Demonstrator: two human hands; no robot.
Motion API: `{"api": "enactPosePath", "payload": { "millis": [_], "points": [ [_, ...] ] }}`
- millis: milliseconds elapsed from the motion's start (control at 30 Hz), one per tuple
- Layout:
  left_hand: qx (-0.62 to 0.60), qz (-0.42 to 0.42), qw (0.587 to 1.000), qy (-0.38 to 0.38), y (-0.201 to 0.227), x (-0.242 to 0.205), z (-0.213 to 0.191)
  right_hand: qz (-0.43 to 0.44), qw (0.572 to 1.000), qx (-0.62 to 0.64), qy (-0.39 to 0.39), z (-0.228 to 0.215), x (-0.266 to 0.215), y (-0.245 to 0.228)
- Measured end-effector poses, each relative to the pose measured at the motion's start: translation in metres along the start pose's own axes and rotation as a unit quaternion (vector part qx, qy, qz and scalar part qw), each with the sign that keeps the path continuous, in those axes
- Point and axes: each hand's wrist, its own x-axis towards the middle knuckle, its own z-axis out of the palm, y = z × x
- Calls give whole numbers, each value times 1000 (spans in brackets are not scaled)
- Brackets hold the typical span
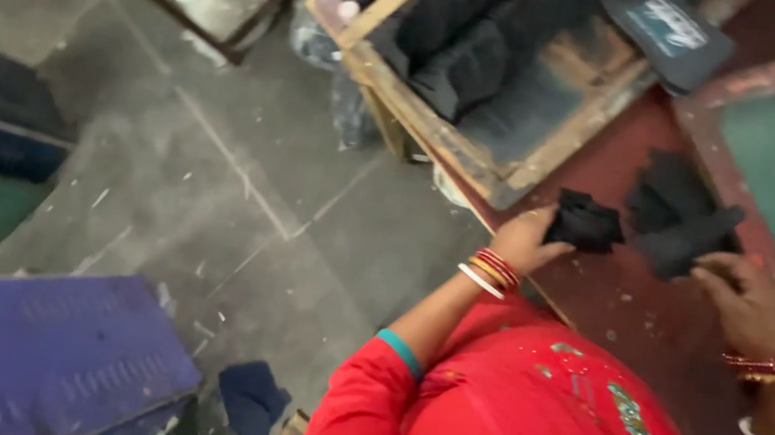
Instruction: The person folds black fabric pieces on a wooden table. They repeatedly pick up the fabric, fold it, and place it into a wooden crate. The camera moves frequently, showing the surrounding workshop area with blue crates and plastic bags.
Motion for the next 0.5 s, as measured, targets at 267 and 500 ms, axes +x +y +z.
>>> {"api": "enactPosePath", "payload": {
  "millis": [267, 500],
  "points": [
    [13, -63, 997, -35, 9, 3, -10, 22, 958, 255, -132, 96, 2, 16],
    [-34, -114, 991, 55, 22, -8, 9, 197, 787, 574, -116, 133, -17, 40]
  ]
}}
